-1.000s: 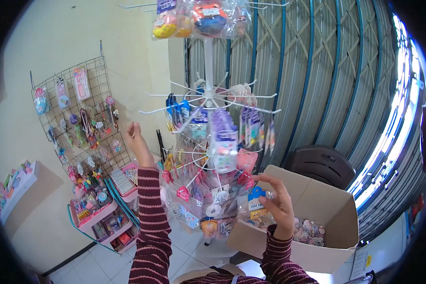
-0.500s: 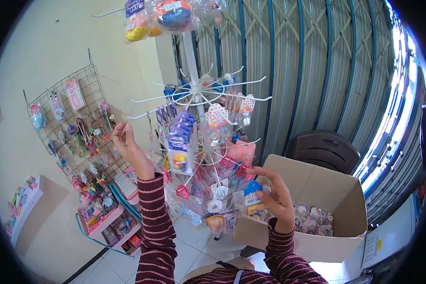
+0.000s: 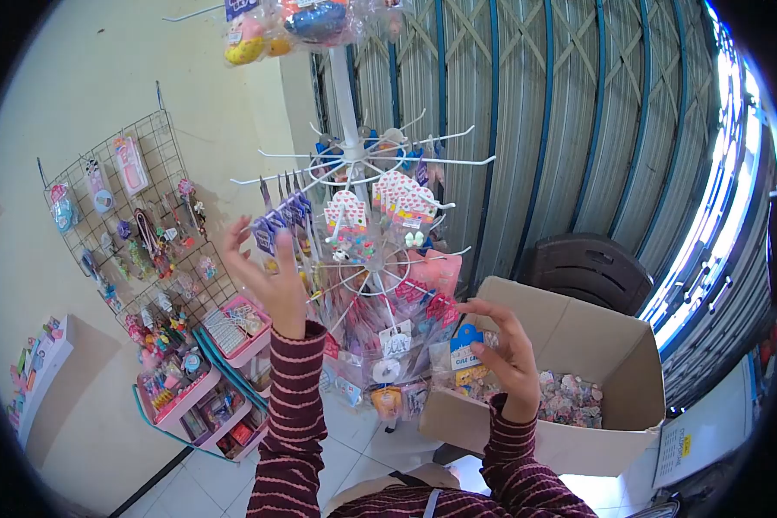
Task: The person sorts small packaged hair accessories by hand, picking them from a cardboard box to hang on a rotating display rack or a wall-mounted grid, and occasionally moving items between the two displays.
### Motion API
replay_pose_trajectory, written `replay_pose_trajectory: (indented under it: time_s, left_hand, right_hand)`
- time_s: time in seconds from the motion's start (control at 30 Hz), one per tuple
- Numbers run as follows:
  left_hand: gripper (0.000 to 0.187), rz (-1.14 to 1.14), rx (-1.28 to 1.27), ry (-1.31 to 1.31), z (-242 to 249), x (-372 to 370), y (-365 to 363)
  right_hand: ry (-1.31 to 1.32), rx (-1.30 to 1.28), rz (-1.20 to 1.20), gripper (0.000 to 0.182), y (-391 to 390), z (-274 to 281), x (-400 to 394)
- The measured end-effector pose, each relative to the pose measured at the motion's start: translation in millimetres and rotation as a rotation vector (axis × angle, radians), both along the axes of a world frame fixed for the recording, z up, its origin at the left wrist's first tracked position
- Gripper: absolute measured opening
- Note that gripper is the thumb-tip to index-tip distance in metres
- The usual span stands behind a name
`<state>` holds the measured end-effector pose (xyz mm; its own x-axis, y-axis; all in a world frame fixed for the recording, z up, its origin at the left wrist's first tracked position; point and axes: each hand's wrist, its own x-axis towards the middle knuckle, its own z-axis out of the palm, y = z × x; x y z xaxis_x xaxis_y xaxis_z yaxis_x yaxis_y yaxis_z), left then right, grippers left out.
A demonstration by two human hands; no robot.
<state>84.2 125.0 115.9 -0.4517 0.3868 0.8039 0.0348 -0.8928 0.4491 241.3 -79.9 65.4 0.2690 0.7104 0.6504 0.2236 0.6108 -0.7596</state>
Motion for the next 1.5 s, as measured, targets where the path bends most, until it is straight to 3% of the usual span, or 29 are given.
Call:
replay_pose_trajectory:
  time_s: [0.07, 0.2, 0.27, 0.43, 0.5, 0.63, 0.7, 0.73, 0.83, 0.9, 0.97, 1.03, 1.07, 1.2, 1.27, 1.3, 1.4, 1.47, 1.5]
  left_hand:
    - [0.038, 0.323, 0.099, 0.221, 8, 4, -4]
    - [0.042, 0.339, -0.015, 0.212, 3, -14, 42]
    - [0.042, 0.455, -0.141, 0.202, 1, -27, 63]
    - [0.039, 0.324, -0.132, 0.048, -7, -52, 78]
    - [0.039, 0.113, -0.124, -0.037, -5, -47, 57]
    - [0.039, 0.138, -0.035, 0.128, -4, -29, 28]
    - [0.042, 0.371, 0.002, 0.278, 0, -24, 31]
    - [0.042, 0.37, -0.004, 0.277, 2, -25, 38]
    - [0.044, 0.489, -0.146, 0.257, -2, -44, 73]
    - [0.046, 0.725, -0.309, 0.352, -5, -55, 91]
    - [0.044, 0.58, -0.261, 0.309, -6, -61, 94]
    - [0.041, 0.144, -0.129, 0.042, -4, -60, 87]
    - [0.036, 0.062, -0.137, 0.011, 3, -49, 59]
    - [0.033, 0.189, 0.054, 0.264, 10, -13, 5]
    - [0.025, 0.545, 0.195, 0.496, 14, 0, -4]
    - [0.025, 0.546, 0.193, 0.495, 14, 2, -4]
    - [0.024, 0.348, 0.215, 0.501, 12, 8, 0]
    - [0.018, -0.12, 0.293, 0.362, 10, 11, 2]
    - [0.018, -0.122, 0.298, 0.365, 10, 12, 0]
  right_hand:
    - [-0.022, -0.002, -0.003, 0.042, 0, 0, -1]
    - [0.025, -0.006, -0.001, 0.04, -4, -1, -3]
    - [0.042, -0.01, -0.003, 0.04, -7, -1, -3]
    - [-0.018, -0.019, -0.025, 0.041, -9, -5, 2]
    - [0.002, -0.027, -0.018, 0.042, -6, -5, 2]
    - [-0.095, 0.048, -0.07, 0.043, 2, 1, 3]
    - [-0.111, 0.054, -0.085, 0.043, 5, 3, 3]
    - [-0.126, 0.067, -0.103, 0.043, 4, 3, 3]
    - [-0.068, 0.032, -0.091, 0.042, -2, -1, 0]
    - [-0.079, 0.02, -0.116, 0.042, -6, -5, 3]
    - [-0.091, 0.015, -0.14, 0.041, -9, -7, 6]
    - [-0.05, -0.023, -0.136, 0.041, -12, -9, 7]
    - [-0.046, -0.021, -0.14, 0.041, -11, -8, 6]
    - [-0.117, 0.034, -0.187, 0.041, 1, 4, 5]
    - [-0.151, 0.068, -0.195, 0.042, 12, 15, 5]
    - [-0.093, 0.122, -0.164, 0.044, 19, 23, 3]
    - [-0.024, 0.155, -0.116, 0.047, 33, 47, 5]
    - [-0.009, 0.133, -0.101, 0.048, 42, 59, 14]
    - [-0.089, 0.141, -0.111, 0.048, 48, 65, 19]
